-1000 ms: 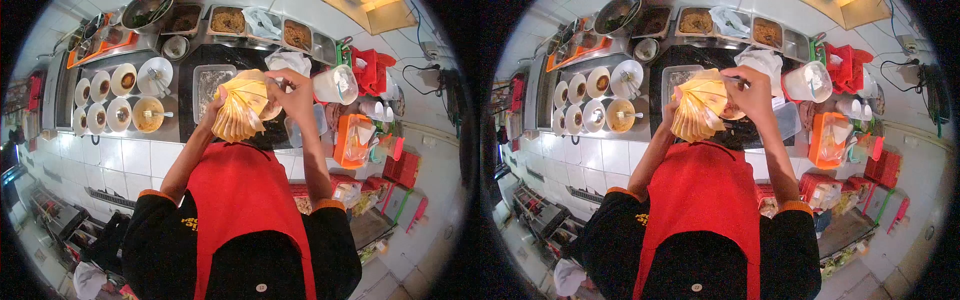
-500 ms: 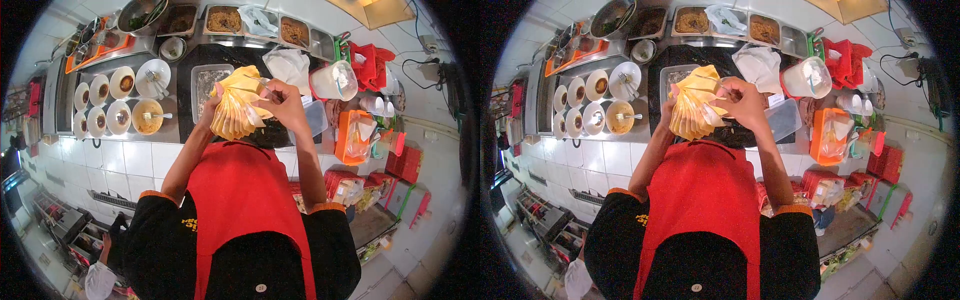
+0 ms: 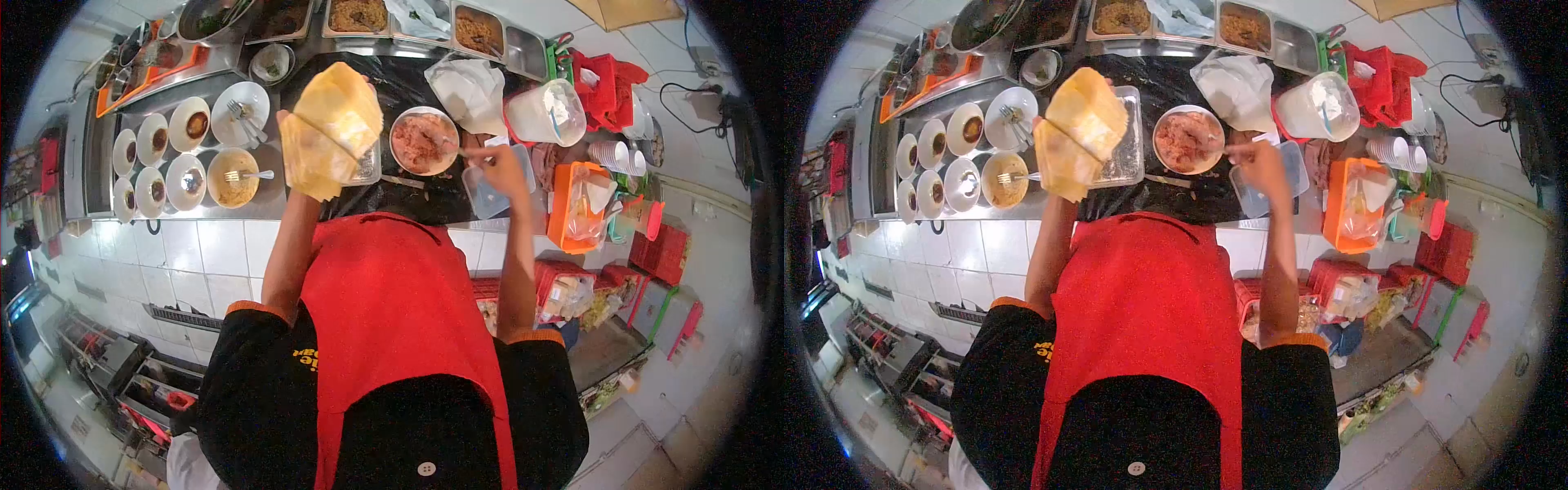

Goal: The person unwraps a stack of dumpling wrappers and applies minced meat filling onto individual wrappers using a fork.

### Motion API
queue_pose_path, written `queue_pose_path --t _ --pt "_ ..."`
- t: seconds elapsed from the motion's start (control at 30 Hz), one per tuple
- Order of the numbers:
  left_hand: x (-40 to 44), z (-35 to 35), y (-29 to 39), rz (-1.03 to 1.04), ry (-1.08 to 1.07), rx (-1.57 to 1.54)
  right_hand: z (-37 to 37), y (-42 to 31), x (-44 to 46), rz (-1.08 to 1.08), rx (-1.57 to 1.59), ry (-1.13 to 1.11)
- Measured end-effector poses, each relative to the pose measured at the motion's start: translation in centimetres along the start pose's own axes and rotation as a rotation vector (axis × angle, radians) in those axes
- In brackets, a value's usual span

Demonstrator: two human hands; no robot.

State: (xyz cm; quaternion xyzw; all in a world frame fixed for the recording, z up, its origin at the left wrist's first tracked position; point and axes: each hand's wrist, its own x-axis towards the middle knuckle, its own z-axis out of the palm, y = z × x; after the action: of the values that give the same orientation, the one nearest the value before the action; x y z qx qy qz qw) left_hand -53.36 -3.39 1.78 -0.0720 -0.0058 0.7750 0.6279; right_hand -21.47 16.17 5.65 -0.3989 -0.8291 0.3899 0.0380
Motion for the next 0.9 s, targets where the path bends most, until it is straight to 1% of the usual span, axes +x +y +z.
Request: queue_pose_path --t 0.03,0.07,0.13,0.17,0.23,0.27,0.33,0.37,0.43,0.47,0.57,0.67,0.77,0.87,0.9 --pt "-0.2 0.1 0.3 0.017 0.027 0.016 1.6 2.2 -0.1 0.129 -0.297 0.042" --pt "-0.3 0.1 0.6 0.038 0.046 0.033 3.1 3.4 0.1 0.130 -0.303 0.040" --pt "-0.6 0.2 0.7 0.060 0.076 0.053 6.0 3.4 0.5 0.122 -0.437 0.227" --pt "-0.6 0.4 0.7 0.064 0.086 0.059 6.6 3.2 0.6 0.120 -0.440 0.223" --pt "-0.8 0.6 0.5 0.066 0.102 0.069 6.9 1.7 0.9 0.261 -0.563 0.115" --pt "-0.8 0.7 0.4 0.073 0.114 0.070 6.4 1.1 0.8 0.256 -0.566 0.113" --pt "-1.0 1.0 0.2 0.071 0.126 0.077 4.8 -1.3 0.3 0.217 -0.503 0.011" --pt "-1.0 1.1 0.0 0.068 0.132 0.078 5.0 -1.0 0.8 0.218 -0.506 0.013" --pt "-1.0 1.6 -0.8 0.058 0.148 0.081 6.0 0.2 1.8 0.274 -0.550 0.125" --pt "-0.9 1.9 -1.3 0.053 0.157 0.087 6.5 0.7 1.6 0.274 -0.552 0.124" --pt "-0.9 1.5 -1.7 0.037 0.161 0.090 7.1 1.3 1.2 0.171 -0.586 0.144" --pt "-1.1 -1.2 -0.7 -0.025 0.058 0.053 6.0 0.1 1.1 0.190 -0.568 0.093" --pt "-0.9 -0.6 -1.3 -0.015 0.100 0.041 5.8 0.0 1.3 0.256 -0.579 0.104" --pt "-0.9 -1.1 -1.3 -0.016 0.084 0.057 6.4 0.8 1.4 0.174 -0.651 0.130" --pt "-1.0 -1.2 -1.2 -0.014 0.084 0.057 5.7 -0.3 1.2 0.202 -0.624 0.062"
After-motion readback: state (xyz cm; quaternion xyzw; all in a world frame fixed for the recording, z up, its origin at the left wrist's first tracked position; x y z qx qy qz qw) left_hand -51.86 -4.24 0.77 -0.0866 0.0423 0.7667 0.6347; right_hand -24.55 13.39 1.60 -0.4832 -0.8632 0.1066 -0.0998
